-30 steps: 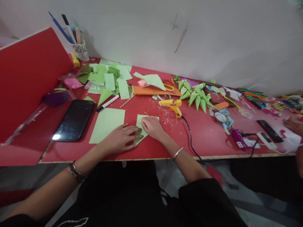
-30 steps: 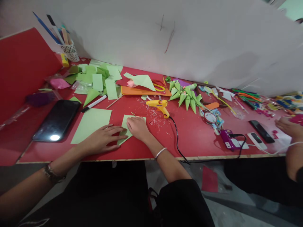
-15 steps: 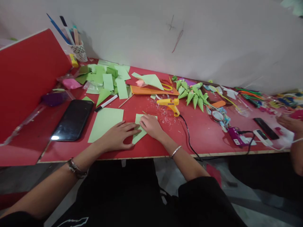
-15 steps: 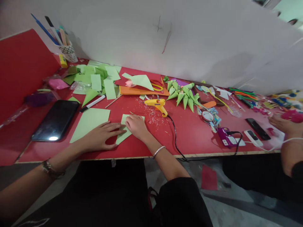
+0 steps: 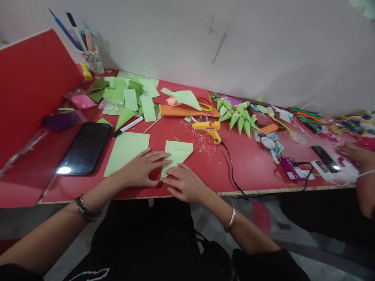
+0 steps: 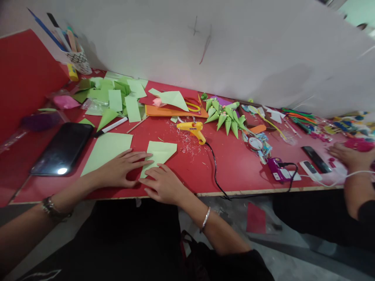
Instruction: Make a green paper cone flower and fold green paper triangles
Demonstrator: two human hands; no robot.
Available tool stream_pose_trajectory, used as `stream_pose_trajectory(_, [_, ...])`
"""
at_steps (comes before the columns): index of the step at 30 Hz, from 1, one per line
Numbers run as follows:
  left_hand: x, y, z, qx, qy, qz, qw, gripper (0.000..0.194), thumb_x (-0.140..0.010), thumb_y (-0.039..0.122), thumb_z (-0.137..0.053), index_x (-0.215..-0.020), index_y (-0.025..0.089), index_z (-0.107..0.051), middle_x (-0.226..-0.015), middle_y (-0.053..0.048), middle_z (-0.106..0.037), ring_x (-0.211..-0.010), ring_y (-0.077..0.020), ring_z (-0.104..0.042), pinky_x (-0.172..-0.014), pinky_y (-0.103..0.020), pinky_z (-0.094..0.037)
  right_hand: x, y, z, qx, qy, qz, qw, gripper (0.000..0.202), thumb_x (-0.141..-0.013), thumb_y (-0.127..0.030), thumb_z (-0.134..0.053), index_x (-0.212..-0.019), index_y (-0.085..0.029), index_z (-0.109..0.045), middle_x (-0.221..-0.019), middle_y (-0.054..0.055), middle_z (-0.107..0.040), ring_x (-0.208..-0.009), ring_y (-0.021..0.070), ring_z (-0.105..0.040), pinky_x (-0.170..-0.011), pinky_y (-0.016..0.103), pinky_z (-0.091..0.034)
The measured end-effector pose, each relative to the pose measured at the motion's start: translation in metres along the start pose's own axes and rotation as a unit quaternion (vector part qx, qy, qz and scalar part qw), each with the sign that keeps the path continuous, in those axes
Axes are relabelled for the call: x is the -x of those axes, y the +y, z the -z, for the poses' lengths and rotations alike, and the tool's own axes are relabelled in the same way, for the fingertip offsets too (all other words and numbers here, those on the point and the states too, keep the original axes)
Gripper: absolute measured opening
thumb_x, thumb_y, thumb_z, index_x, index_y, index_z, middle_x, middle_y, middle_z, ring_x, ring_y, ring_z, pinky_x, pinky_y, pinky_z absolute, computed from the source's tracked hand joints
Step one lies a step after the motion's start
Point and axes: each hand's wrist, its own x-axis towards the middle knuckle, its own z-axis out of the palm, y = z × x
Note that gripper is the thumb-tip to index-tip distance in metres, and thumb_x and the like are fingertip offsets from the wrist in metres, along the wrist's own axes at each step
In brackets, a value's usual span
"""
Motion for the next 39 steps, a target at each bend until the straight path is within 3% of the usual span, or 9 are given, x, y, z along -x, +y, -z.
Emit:
stream_pose_trajectory(8, [0.002, -0.002, 0.002, 0.012, -0.026, -0.011, 1.0, 0.076, -0.074, 0.053, -0.052, -0.139, 0.035, -0.019, -0.149, 0.001, -0.018, -0.133, -0.0245, -0.023, -0.109, -0.046, -0.006, 0.006, 0.006, -0.008, -0.036, 0.01, -0.009, 0.999, 0.03, -0.087, -0.027, -0.043, -0.111, -0.02, -0.059, -0.112, 0.006, -0.059, -0.107, 0.0144, -0.05, -0.103, 0.036, -0.027])
stream_pose_trajectory(14, [0.002, 0.0, 0.001, 0.003, -0.012, -0.007, 1.0, 0.06, -0.085, 0.051, -0.039, -0.139, 0.035, -0.019, -0.149, 0.002, -0.02, -0.133, -0.0207, -0.024, -0.109, -0.044, -0.005, 0.008, 0.007, -0.009, -0.032, 0.015, -0.006, 0.999, 0.03, -0.087, -0.024, -0.042, -0.111, -0.02, -0.059, -0.113, 0.006, -0.059, -0.107, 0.0142, -0.05, -0.103, 0.035, -0.027])
stream_pose_trajectory(22, [0.001, 0.001, -0.003, -0.018, 0.004, 0.005, 1.0, 0.06, -0.083, 0.05, -0.041, -0.139, 0.035, -0.022, -0.148, 0.003, -0.022, -0.132, -0.0204, -0.027, -0.109, -0.042, -0.006, 0.009, 0.012, -0.008, -0.005, 0.017, -0.01, 1.0, 0.031, -0.087, -0.025, -0.042, -0.114, -0.025, -0.059, -0.117, 0.005, -0.058, -0.109, 0.0147, -0.049, -0.102, 0.038, -0.028])
stream_pose_trajectory(32, [0.001, 0.003, 0.001, -0.007, -0.009, 0.01, 1.0, 0.062, -0.083, 0.05, -0.042, -0.139, 0.036, -0.019, -0.148, 0.003, -0.021, -0.132, -0.0223, -0.026, -0.11, -0.043, -0.005, 0.028, 0.046, 0.008, 0.042, 0.01, -0.106, 0.993, 0.035, -0.084, -0.041, -0.049, -0.116, -0.03, -0.059, -0.125, 0.007, -0.05, -0.121, 0.0233, -0.038, -0.103, 0.046, -0.025])
stream_pose_trajectory(39, [0.001, 0.002, 0.002, 0.003, -0.004, 0.006, 1.0, 0.067, -0.079, 0.05, -0.047, -0.139, 0.037, -0.02, -0.148, 0.003, -0.022, -0.132, -0.0244, -0.027, -0.11, -0.044, -0.007, 0.042, 0.077, 0.017, 0.053, 0.028, -0.174, 0.983, 0.035, -0.084, -0.042, -0.048, -0.113, -0.028, -0.061, -0.127, 0.008, -0.049, -0.12, 0.0248, -0.039, -0.102, 0.048, -0.027])
